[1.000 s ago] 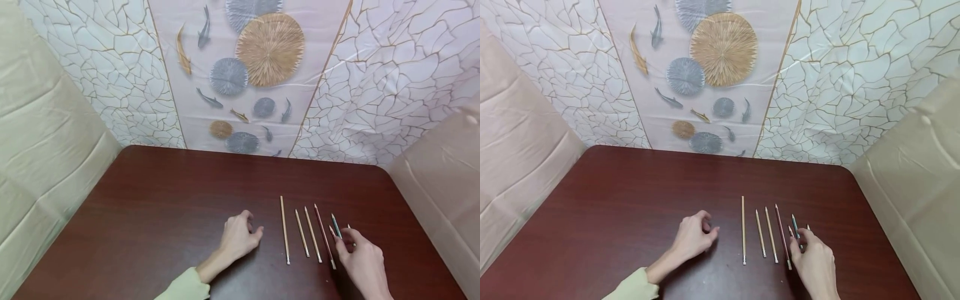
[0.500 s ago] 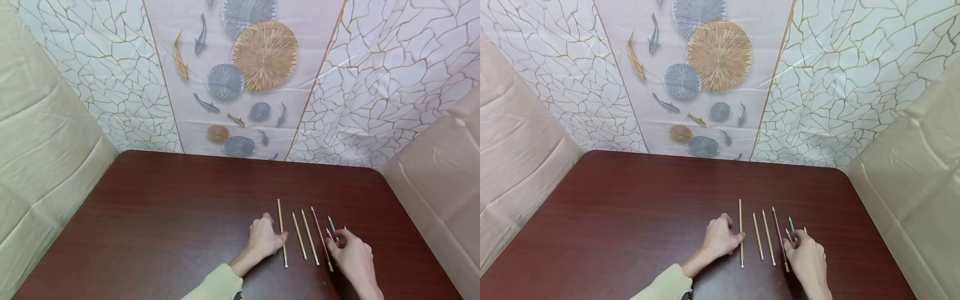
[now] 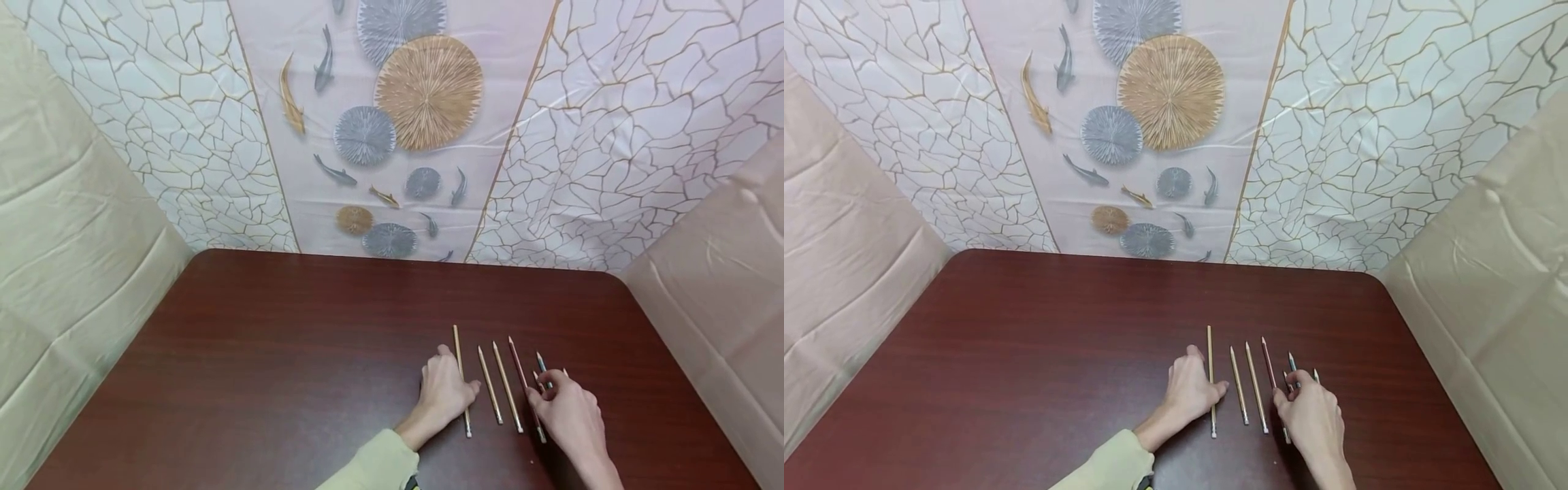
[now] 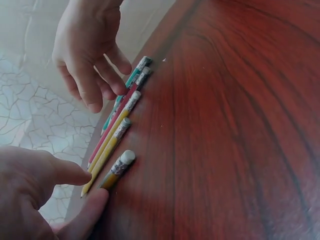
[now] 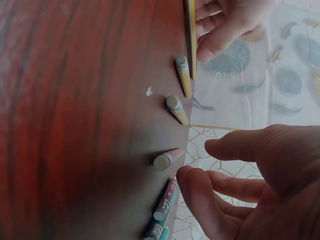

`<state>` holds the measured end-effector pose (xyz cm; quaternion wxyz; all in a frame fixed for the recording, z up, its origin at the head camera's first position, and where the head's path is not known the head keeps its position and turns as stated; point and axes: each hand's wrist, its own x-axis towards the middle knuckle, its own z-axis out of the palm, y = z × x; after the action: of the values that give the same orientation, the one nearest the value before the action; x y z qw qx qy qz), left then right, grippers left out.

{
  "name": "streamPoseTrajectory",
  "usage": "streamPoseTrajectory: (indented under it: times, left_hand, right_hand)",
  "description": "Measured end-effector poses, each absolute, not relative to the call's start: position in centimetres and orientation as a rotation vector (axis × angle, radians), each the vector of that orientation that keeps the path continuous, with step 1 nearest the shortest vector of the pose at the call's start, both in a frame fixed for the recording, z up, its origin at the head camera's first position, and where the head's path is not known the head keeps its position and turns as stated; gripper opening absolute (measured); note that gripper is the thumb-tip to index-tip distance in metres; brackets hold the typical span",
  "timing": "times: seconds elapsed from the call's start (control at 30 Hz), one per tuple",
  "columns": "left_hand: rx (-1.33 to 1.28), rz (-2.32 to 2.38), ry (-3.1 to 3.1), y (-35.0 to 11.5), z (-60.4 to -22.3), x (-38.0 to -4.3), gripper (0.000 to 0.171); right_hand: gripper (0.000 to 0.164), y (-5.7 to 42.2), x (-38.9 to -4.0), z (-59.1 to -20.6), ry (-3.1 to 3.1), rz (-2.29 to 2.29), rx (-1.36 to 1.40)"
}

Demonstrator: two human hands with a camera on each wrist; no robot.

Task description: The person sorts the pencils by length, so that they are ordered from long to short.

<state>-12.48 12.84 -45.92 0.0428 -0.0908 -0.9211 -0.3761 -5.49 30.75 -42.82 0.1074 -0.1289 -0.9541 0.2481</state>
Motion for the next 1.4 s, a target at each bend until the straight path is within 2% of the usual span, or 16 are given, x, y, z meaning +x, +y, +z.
streamPoseTrajectory:
  times: [0.7,0.93,1.13,1.4]
  left_hand:
    - [-0.367,-1.046,-2.773,12.9,-45.7,-12.1,0.025]
    - [-0.386,-1.09,-2.784,12.8,-45.9,-12.1,0.019]
    - [-0.379,-1.123,-2.77,12.6,-45.9,-12.2,0.02]
    - [-0.403,-1.22,-2.746,12.0,-45.7,-12.5,0.039]
  right_hand:
    - [0.027,30.1,-6.0,-43.0,-2.875,0.71,-0.477]
    - [0.028,30.0,-6.1,-43.2,-2.893,0.703,-0.487]
    - [0.025,29.9,-6.5,-43.4,-2.913,0.684,-0.488]
    - [0.019,30.0,-6.8,-43.6,-2.919,0.663,-0.461]
